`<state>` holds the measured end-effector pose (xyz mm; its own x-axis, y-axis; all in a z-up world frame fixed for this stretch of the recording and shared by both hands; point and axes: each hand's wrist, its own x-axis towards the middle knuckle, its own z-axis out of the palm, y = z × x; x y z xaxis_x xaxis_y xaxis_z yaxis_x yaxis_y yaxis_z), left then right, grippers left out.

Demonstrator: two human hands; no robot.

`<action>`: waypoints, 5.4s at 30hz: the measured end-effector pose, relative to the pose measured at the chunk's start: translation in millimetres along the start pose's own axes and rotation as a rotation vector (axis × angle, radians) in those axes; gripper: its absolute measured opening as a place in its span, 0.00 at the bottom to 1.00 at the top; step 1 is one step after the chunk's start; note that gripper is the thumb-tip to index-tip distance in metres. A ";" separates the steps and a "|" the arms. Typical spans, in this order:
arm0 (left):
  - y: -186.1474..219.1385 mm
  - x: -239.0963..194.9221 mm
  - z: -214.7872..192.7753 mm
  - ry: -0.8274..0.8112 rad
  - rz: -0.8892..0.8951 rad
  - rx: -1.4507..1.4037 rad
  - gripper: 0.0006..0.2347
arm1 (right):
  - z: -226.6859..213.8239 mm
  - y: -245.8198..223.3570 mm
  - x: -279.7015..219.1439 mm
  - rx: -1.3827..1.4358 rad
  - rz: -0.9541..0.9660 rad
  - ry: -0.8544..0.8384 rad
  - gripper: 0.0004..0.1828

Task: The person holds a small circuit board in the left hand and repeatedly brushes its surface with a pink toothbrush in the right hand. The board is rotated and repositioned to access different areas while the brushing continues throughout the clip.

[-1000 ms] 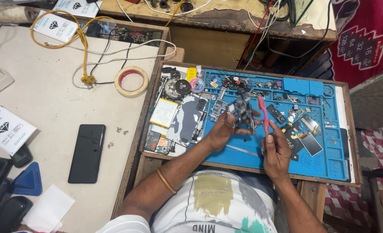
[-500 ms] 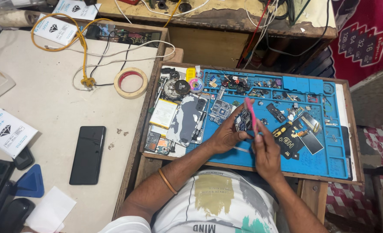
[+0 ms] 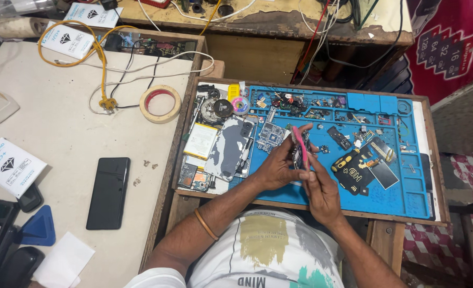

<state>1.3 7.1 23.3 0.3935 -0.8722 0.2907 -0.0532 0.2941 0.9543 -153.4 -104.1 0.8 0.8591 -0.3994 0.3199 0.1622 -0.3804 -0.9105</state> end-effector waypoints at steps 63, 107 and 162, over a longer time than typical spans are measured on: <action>-4.7 7.0 -14.3 0.354 0.056 -0.454 0.47 | 3.1 -7.3 4.1 0.064 0.168 0.048 0.23; -10.9 3.4 5.0 0.073 0.138 -0.379 0.50 | -8.1 -6.4 10.7 0.209 0.242 0.204 0.20; 242.2 -91.4 -102.6 0.739 0.883 0.217 0.25 | -20.7 5.7 10.8 0.378 0.358 0.046 0.21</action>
<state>46.6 198.2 220.8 0.5759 0.0619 0.8151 -0.7017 0.5489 0.4541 -153.2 -127.9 4.5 0.8718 -0.4891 -0.0256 0.0334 0.1115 -0.9932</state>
